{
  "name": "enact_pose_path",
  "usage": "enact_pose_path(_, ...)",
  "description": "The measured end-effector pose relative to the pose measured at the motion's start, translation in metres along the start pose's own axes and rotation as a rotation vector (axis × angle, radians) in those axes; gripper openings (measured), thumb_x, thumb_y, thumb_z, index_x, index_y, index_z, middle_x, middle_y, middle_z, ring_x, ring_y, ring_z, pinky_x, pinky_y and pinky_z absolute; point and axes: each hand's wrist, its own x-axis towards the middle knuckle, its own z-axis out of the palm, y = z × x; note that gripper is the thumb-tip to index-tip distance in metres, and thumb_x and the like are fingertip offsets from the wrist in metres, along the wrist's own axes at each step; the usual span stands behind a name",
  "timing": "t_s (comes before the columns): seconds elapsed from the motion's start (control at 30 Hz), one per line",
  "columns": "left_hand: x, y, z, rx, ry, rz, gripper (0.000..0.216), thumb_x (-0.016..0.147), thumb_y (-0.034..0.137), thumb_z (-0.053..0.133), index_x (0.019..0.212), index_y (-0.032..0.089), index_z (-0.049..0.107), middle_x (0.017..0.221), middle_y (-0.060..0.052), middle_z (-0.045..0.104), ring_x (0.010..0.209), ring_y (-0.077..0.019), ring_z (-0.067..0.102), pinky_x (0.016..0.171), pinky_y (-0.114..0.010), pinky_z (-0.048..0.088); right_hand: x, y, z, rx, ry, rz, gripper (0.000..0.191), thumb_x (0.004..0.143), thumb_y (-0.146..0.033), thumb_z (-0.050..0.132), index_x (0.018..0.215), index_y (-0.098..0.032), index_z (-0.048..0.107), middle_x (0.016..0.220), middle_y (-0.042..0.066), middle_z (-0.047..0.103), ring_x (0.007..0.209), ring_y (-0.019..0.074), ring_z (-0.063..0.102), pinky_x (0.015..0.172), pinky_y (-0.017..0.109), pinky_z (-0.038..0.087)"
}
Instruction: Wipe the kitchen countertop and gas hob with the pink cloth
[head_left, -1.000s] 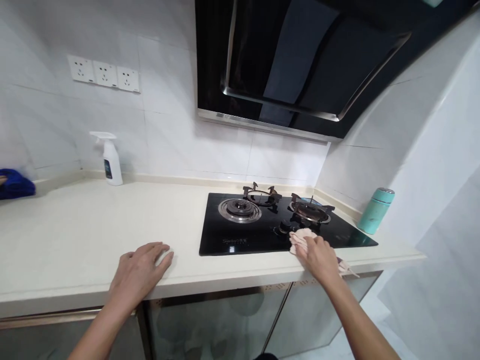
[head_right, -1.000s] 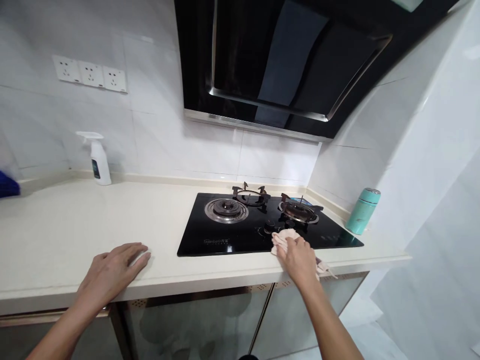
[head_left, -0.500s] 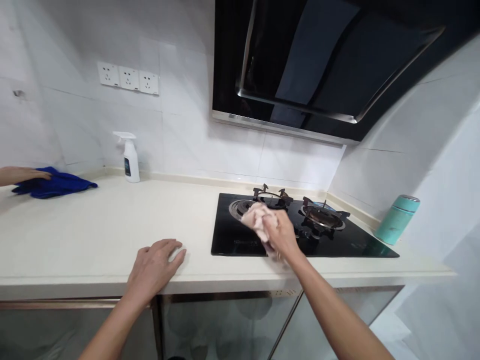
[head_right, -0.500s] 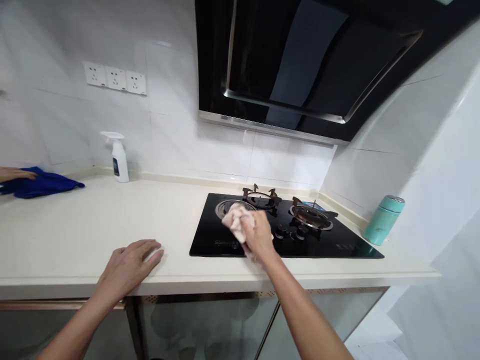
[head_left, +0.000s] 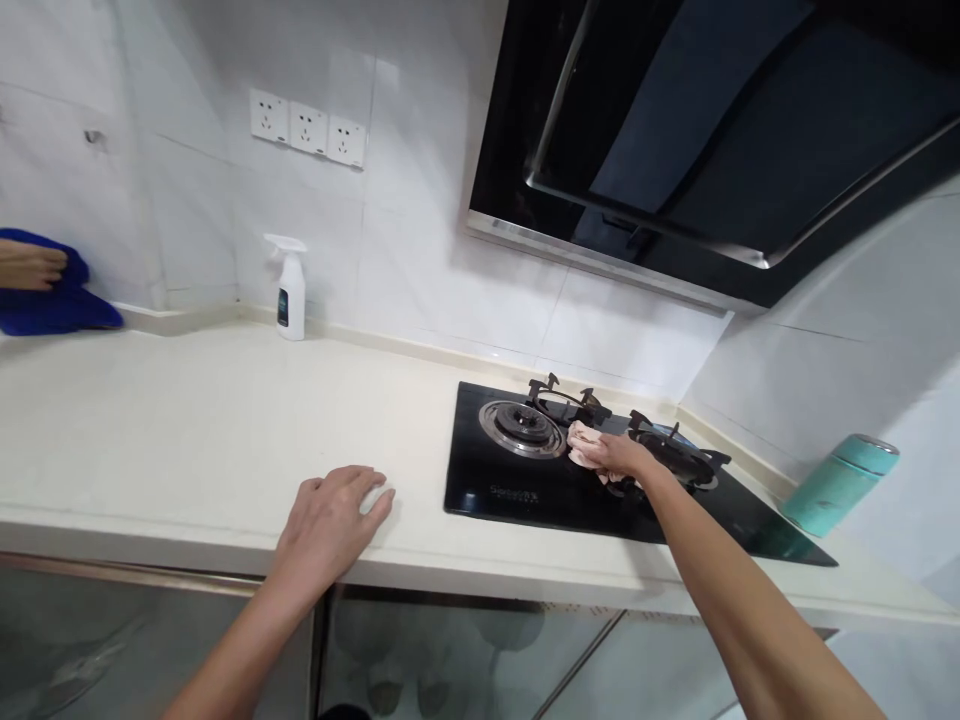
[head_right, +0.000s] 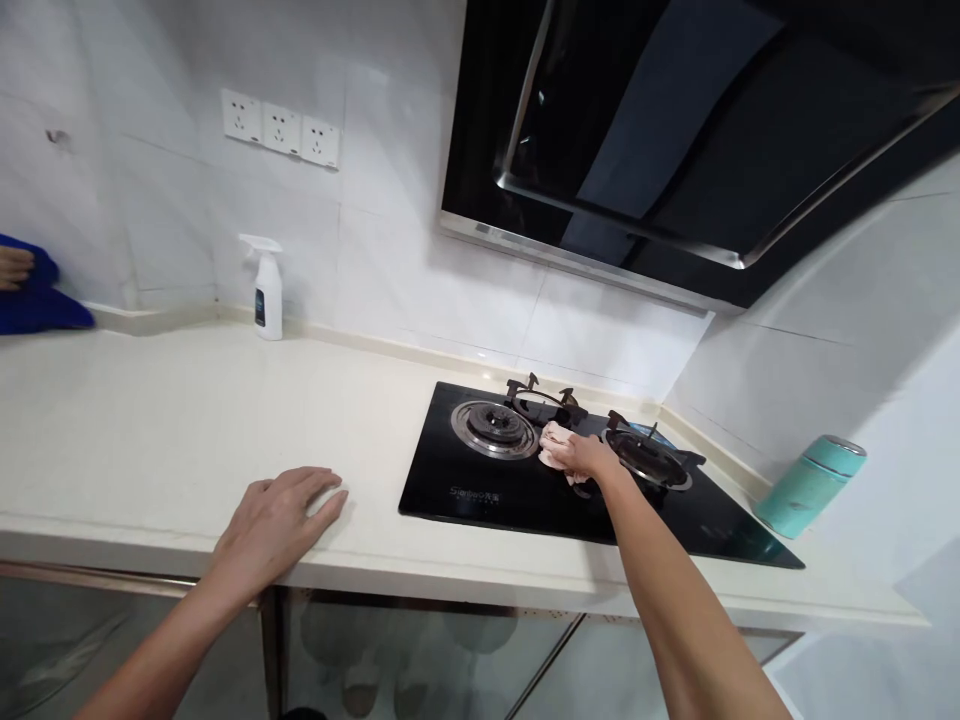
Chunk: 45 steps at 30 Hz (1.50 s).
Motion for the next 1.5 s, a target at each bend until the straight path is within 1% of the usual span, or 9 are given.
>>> enact_pose_path(0.2, -0.002, 0.010, -0.008, -0.008, -0.002, -0.004, 0.041, 0.099, 0.044, 0.045, 0.115, 0.023, 0.075, 0.131, -0.010, 0.075, 0.121, -0.0283, 0.067, 0.103, -0.045, 0.042, -0.004, -0.043, 0.020, -0.027, -0.214, -0.019, 0.047, 0.095, -0.056, 0.056, 0.122, -0.019, 0.067, 0.120, 0.016, 0.074, 0.109, 0.0332, 0.070, 0.100, 0.050, 0.044)
enact_pose_path(0.33, -0.002, 0.012, -0.010, -0.012, 0.001, -0.006, 0.041, 0.099, 0.043, 0.045, 0.114, 0.022, 0.076, 0.130, -0.010, 0.076, 0.121, -0.0296, 0.068, 0.104, -0.046, 0.043, -0.031, -0.068, 0.013, 0.061, -0.254, -0.154, 0.050, 0.099, -0.056, 0.048, 0.132, -0.021, 0.062, 0.133, 0.014, 0.070, 0.116, 0.0318, 0.067, 0.096, 0.042, 0.045)
enact_pose_path(0.5, -0.001, 0.007, -0.007, -0.008, -0.010, 0.009, 0.040, 0.098, 0.044, 0.045, 0.113, 0.023, 0.076, 0.131, -0.009, 0.075, 0.128, -0.0295, 0.065, 0.104, -0.046, 0.043, -0.075, -0.099, -0.007, 0.194, -0.254, -0.336, 0.052, 0.096, -0.050, 0.057, 0.145, -0.033, 0.058, 0.139, 0.004, 0.067, 0.124, 0.0274, 0.061, 0.098, 0.037, 0.041)
enact_pose_path(0.8, 0.003, 0.007, -0.009, 0.042, -0.052, 0.007, 0.046, 0.097, 0.045, 0.040, 0.115, 0.023, 0.076, 0.133, -0.010, 0.075, 0.131, -0.0293, 0.064, 0.107, -0.047, 0.043, -0.138, -0.163, -0.008, 0.458, -0.106, -0.510, 0.037, 0.084, -0.032, 0.075, 0.120, -0.028, 0.076, 0.108, 0.004, 0.067, 0.105, 0.0225, 0.057, 0.090, 0.036, 0.037)
enact_pose_path(0.97, 0.008, 0.004, -0.012, 0.073, -0.067, 0.015, 0.052, 0.096, 0.048, 0.037, 0.116, 0.022, 0.077, 0.133, -0.012, 0.074, 0.130, -0.0332, 0.065, 0.105, -0.050, 0.047, -0.147, -0.214, -0.009, 0.568, -0.048, -0.698, 0.045, 0.078, -0.042, 0.084, 0.121, -0.032, 0.075, 0.148, 0.004, 0.056, 0.130, 0.0264, 0.048, 0.105, 0.042, 0.035)
enact_pose_path(1.07, 0.009, 0.004, -0.016, 0.103, -0.110, 0.013, 0.056, 0.096, 0.050, 0.034, 0.119, 0.022, 0.077, 0.138, -0.013, 0.072, 0.131, -0.0345, 0.065, 0.106, -0.052, 0.047, -0.149, -0.224, -0.009, 0.561, -0.061, -0.779, 0.038, 0.082, -0.041, 0.079, 0.117, -0.027, 0.071, 0.138, 0.003, 0.067, 0.128, 0.0246, 0.052, 0.108, 0.042, 0.033)
enact_pose_path(1.27, 0.011, 0.002, -0.022, 0.089, -0.174, 0.003, 0.059, 0.095, 0.055, 0.034, 0.119, 0.023, 0.077, 0.141, -0.011, 0.071, 0.135, -0.0361, 0.062, 0.105, -0.054, 0.049, -0.159, -0.175, 0.008, 0.600, 0.125, -0.585, 0.019, 0.084, -0.041, 0.071, 0.093, -0.024, 0.068, 0.099, 0.000, 0.075, 0.096, 0.0207, 0.062, 0.090, 0.036, 0.037)
enact_pose_path(1.4, 0.012, -0.001, -0.021, 0.084, -0.177, -0.006, 0.059, 0.094, 0.057, 0.035, 0.118, 0.024, 0.077, 0.142, -0.010, 0.070, 0.135, -0.0367, 0.062, 0.106, -0.054, 0.049, -0.165, -0.087, 0.026, 0.509, 0.344, -0.305, 0.020, 0.090, -0.038, 0.057, 0.091, -0.021, 0.067, 0.093, 0.005, 0.074, 0.088, 0.0219, 0.060, 0.084, 0.036, 0.036)
enact_pose_path(1.5, 0.013, -0.002, -0.020, 0.080, -0.188, -0.012, 0.060, 0.093, 0.059, 0.035, 0.119, 0.023, 0.076, 0.142, -0.010, 0.070, 0.136, -0.0370, 0.061, 0.108, -0.055, 0.048, -0.173, -0.006, 0.028, 0.247, 0.366, -0.109, 0.029, 0.097, -0.039, 0.047, 0.082, -0.021, 0.063, 0.079, 0.006, 0.067, 0.080, 0.0215, 0.057, 0.078, 0.036, 0.033)
